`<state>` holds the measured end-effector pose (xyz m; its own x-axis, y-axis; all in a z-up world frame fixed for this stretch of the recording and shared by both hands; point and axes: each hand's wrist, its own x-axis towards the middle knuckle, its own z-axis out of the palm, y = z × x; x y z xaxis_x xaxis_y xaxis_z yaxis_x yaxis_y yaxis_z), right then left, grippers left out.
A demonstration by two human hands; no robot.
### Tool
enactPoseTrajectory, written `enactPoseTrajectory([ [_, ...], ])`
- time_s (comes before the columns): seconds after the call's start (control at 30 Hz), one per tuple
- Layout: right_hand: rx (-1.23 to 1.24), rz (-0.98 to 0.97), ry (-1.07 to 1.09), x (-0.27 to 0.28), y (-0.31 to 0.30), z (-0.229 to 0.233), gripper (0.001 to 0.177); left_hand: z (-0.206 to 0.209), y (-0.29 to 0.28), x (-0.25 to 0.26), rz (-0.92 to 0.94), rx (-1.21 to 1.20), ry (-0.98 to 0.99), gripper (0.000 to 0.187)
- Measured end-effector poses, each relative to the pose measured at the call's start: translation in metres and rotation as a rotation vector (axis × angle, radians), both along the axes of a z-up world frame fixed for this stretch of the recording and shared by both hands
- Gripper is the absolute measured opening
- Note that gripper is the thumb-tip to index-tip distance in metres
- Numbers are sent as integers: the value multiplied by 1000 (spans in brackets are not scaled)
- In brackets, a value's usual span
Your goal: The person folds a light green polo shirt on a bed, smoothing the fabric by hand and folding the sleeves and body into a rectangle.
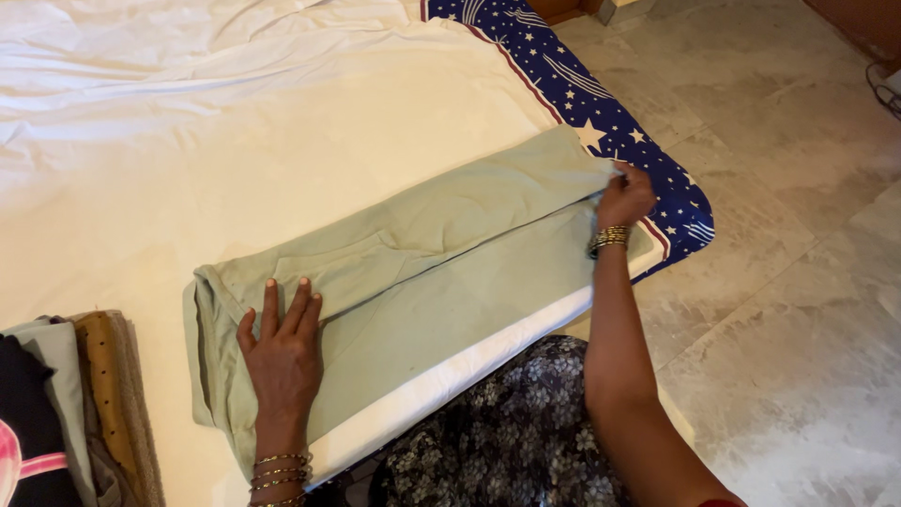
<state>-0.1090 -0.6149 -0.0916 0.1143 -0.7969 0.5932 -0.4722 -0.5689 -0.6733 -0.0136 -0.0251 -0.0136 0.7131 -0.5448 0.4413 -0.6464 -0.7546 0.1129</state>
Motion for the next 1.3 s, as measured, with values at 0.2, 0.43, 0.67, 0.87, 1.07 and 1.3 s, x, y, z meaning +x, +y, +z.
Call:
enactPoseTrajectory([
  [0.2, -31, -116, 155, -2, -22, -10, 20, 3, 13, 6, -65, -69, 103, 32],
  [0.43, -225, -151, 368, 5, 42, 45, 51, 12, 12, 7, -162, -110, 218, 60],
  [0.67, -221, 653, 474, 84, 157, 53, 84, 3, 2, 2, -248, -250, 124, 72],
  [0.87, 39, 414, 965, 107, 117, 29, 81, -3, 2, 4, -44, 102, 270, 71],
  [1.07, 111, 286, 911, 84, 49, 24, 85, -5, 1, 7, -34, 113, 307, 71],
  [1.3, 138, 271, 913, 88, 53, 32, 86, 0, -1, 5, -25, 108, 317, 73],
])
